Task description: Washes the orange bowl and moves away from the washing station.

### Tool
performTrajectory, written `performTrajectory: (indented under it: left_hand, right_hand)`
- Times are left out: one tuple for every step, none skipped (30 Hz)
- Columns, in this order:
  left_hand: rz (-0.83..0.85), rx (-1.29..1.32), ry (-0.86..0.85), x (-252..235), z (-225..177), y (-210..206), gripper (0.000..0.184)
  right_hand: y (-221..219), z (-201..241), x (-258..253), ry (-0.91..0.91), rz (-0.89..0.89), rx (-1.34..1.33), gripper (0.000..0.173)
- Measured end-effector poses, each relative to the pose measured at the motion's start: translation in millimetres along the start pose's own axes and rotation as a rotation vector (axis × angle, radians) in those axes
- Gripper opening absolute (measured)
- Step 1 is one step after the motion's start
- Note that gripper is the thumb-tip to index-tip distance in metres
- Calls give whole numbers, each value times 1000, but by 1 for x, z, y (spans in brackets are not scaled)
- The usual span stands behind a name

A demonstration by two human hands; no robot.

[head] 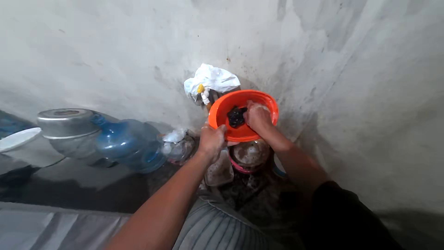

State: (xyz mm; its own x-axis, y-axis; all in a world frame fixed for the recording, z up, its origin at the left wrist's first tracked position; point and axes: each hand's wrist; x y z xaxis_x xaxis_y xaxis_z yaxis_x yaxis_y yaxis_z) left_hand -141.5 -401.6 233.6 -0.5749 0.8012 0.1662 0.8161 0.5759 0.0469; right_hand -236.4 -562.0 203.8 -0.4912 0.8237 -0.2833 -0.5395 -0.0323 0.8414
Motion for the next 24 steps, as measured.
performTrajectory:
  left_hand:
    - [20,-13,-10,1,-2,-5,41]
    - [37,-39,-20,2,-5,-9,41]
    - [48,-70,-30,2,-7,-12,41]
    - [43,-94,-43,0,-7,-14,42]
    - [31,-111,-48,-3,-7,-12,42]
    - [12,-108,-51,-4,-6,-9,41]
    - [-13,-87,-48,-6,-5,-5,39]
    - [-37,-78,-44,-6,-3,-1,36]
    - [-57,-78,-38,-7,0,3,35]
    - [-71,-75,-33,-7,2,7,36]
    - [-77,-79,-27,-7,5,9,39]
    - [-79,-91,-27,-8,7,10,39]
    - [-78,-100,-26,-8,7,8,38]
    - [-79,-108,-15,-9,6,6,36]
    - [-86,-115,-1,-11,3,4,34]
    - [-87,-126,14,-13,2,3,34]
    - [-80,-140,28,-14,2,3,36]
    - [-70,-159,35,-14,3,2,39]
    - [-60,-175,37,-15,4,0,42]
    - [-52,-181,40,-15,6,-2,43]
    - [-44,-183,40,-15,7,-4,44]
    - [-44,-198,49,-16,6,-5,44]
    - [-37,-211,68,-15,5,-4,45]
    - [-34,-215,81,-15,4,-4,46]
  right_hand:
    - [0,8,-2,-12,6,-125,36]
    - [0,19,-1,-33,32,-260,38]
    - [-1,32,4,-42,69,-391,37]
    - [-2,42,12,-28,117,-487,34]
    - [-2,47,19,24,169,-551,33]
    - [-2,46,25,78,224,-604,32]
    - [-2,40,29,154,282,-623,31]
    - [-1,33,33,249,331,-564,30]
    - [1,25,36,318,370,-444,31]
    - [5,18,37,346,401,-270,32]
    - [9,13,37,332,431,-85,31]
    - [11,9,35,289,445,69,29]
    - [14,6,31,240,436,156,29]
    - [17,3,27,210,399,180,33]
    - [21,3,22,190,344,161,37]
    - [24,4,18,176,283,121,36]
    - [26,8,15,164,233,67,34]
    - [28,12,14,165,224,16,34]
    - [28,14,13,199,277,-20,36]
    - [28,13,13,264,412,-44,42]
    - [28,12,13,333,598,-45,47]
    - [30,16,15,381,758,8,48]
    - [31,19,18,407,808,68,47]
    - [32,22,19,403,757,126,44]
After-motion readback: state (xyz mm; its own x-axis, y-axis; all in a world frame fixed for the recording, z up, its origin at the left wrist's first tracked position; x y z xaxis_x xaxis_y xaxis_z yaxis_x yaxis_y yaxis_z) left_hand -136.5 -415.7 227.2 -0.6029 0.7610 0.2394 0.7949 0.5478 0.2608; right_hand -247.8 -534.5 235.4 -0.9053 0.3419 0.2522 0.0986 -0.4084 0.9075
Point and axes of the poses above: each hand's wrist, its own x-axis away from the middle knuckle, its own y-axis out of the back of the hand, z = x × y, and after that the axes turned 6 degrees about -x, right-handed
